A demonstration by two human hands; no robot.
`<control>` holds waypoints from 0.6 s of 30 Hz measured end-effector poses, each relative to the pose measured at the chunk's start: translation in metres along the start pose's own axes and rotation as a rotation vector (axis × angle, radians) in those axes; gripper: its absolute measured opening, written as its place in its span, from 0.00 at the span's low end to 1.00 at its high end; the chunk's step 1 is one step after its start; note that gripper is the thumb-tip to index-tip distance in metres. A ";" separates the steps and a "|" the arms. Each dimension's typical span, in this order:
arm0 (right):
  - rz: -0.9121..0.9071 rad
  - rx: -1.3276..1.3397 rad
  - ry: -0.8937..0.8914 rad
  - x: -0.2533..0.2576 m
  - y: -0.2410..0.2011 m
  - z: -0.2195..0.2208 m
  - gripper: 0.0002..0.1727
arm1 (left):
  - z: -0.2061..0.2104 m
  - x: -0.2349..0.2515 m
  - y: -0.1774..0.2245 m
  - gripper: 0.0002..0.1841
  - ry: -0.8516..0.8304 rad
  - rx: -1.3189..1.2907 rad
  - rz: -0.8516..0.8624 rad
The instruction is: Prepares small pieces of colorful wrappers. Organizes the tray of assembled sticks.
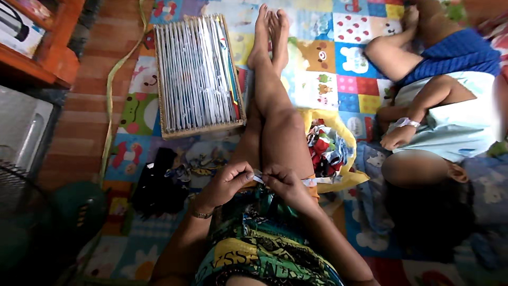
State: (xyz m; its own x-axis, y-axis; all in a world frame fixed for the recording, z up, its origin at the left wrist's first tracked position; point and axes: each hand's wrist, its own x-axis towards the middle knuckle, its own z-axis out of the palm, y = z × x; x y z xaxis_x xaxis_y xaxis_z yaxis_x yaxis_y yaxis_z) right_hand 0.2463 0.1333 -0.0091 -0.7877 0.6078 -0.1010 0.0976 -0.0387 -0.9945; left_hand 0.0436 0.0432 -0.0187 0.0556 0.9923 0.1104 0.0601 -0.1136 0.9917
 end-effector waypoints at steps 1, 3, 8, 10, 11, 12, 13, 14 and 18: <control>-0.005 -0.087 -0.035 0.000 -0.001 0.000 0.09 | -0.001 0.001 -0.001 0.10 -0.005 0.002 0.018; -0.024 -0.163 -0.128 0.001 -0.002 -0.001 0.10 | 0.000 0.003 -0.001 0.10 -0.007 0.026 0.035; -0.107 -0.034 -0.288 0.001 0.003 -0.005 0.09 | 0.005 0.011 -0.013 0.11 0.014 0.078 0.077; -0.109 0.096 -0.278 0.001 0.006 -0.005 0.08 | 0.011 0.011 -0.020 0.10 0.073 0.065 0.107; -0.090 0.169 -0.255 0.001 0.007 -0.003 0.07 | 0.015 0.011 -0.021 0.10 0.125 0.052 0.109; -0.058 0.234 -0.226 0.000 0.008 -0.001 0.07 | 0.019 0.011 -0.022 0.08 0.190 0.043 0.105; -0.017 0.287 -0.198 0.000 0.008 0.000 0.07 | 0.025 0.010 -0.022 0.07 0.263 0.041 0.104; 0.025 0.341 -0.176 0.000 0.008 0.002 0.07 | 0.030 0.009 -0.021 0.05 0.341 0.054 0.118; 0.128 0.503 -0.120 0.001 0.008 0.009 0.09 | 0.041 0.006 -0.019 0.07 0.550 0.307 0.269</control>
State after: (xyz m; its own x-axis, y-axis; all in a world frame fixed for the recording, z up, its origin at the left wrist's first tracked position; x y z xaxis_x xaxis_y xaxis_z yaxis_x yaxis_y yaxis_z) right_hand 0.2414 0.1265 -0.0177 -0.8553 0.4798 -0.1955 -0.0837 -0.5003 -0.8618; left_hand 0.0839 0.0494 -0.0397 -0.4011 0.7987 0.4486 0.3998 -0.2880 0.8702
